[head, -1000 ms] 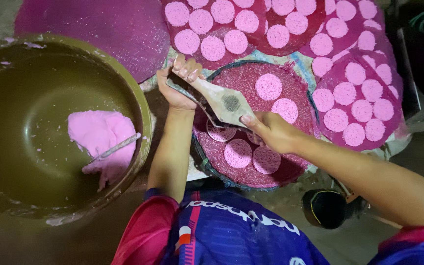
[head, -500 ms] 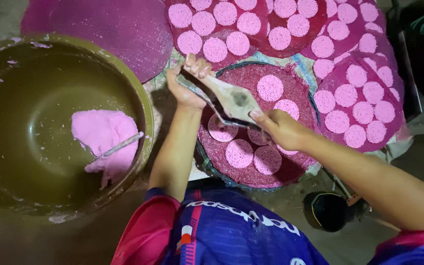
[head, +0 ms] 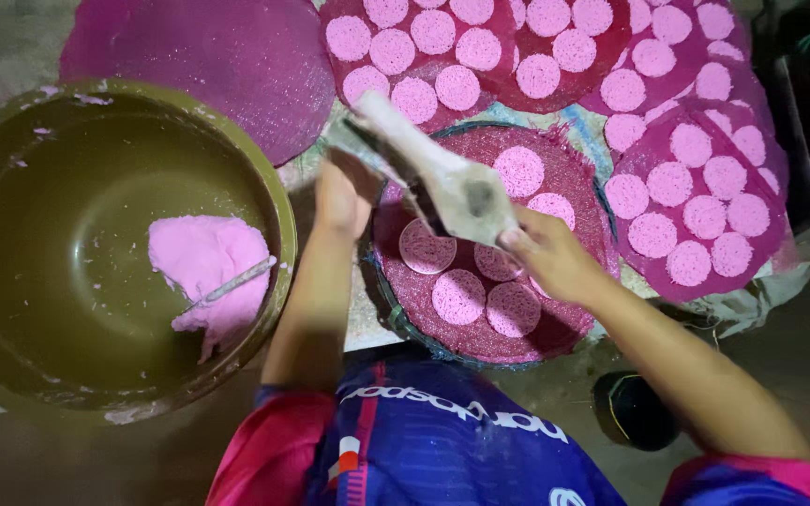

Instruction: The person presses pink dough in a metal hand press over a basin, then extrudes the dough onto round patterned trays to form pink cakes, repeating the filling and pressing cycle. They then stack the filled trays on a bamboo rack and cover them with woven bamboo lids.

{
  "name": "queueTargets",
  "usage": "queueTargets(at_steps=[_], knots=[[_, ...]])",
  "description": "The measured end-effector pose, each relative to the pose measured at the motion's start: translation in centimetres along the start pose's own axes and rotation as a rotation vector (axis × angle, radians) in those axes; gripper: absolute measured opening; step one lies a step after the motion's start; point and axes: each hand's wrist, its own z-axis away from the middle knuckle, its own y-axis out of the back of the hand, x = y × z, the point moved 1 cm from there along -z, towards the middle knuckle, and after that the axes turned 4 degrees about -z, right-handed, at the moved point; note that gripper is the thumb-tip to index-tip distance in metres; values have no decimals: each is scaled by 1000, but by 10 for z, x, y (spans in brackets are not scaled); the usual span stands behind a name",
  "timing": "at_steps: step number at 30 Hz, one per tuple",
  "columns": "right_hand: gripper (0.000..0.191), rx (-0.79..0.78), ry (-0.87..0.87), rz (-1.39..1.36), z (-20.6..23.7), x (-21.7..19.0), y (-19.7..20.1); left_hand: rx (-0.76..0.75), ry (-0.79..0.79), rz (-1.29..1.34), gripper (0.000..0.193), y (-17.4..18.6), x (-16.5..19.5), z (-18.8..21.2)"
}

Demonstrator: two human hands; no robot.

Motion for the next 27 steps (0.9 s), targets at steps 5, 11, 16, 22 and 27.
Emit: queueTargets(at_steps=[5, 11, 16, 22, 27], knots=[[79, 105, 177, -380, 46, 12, 17, -470, -135, -1411, 90, 2, -25, 54], [86, 271, 226, -480, 85, 43, 26, -624, -105, -1703, 119, -1, -33, 69], [89, 369, 174, -581, 111, 66, 34, -587, -91, -1700, 116, -14, -31, 52], [95, 411, 183, -687, 125, 71, 37, -604, -177, -1720, 118, -44, -61, 1], [104, 438, 169, -630, 137, 77, 38, -639, -123, -1710, 112, -46, -88, -15]])
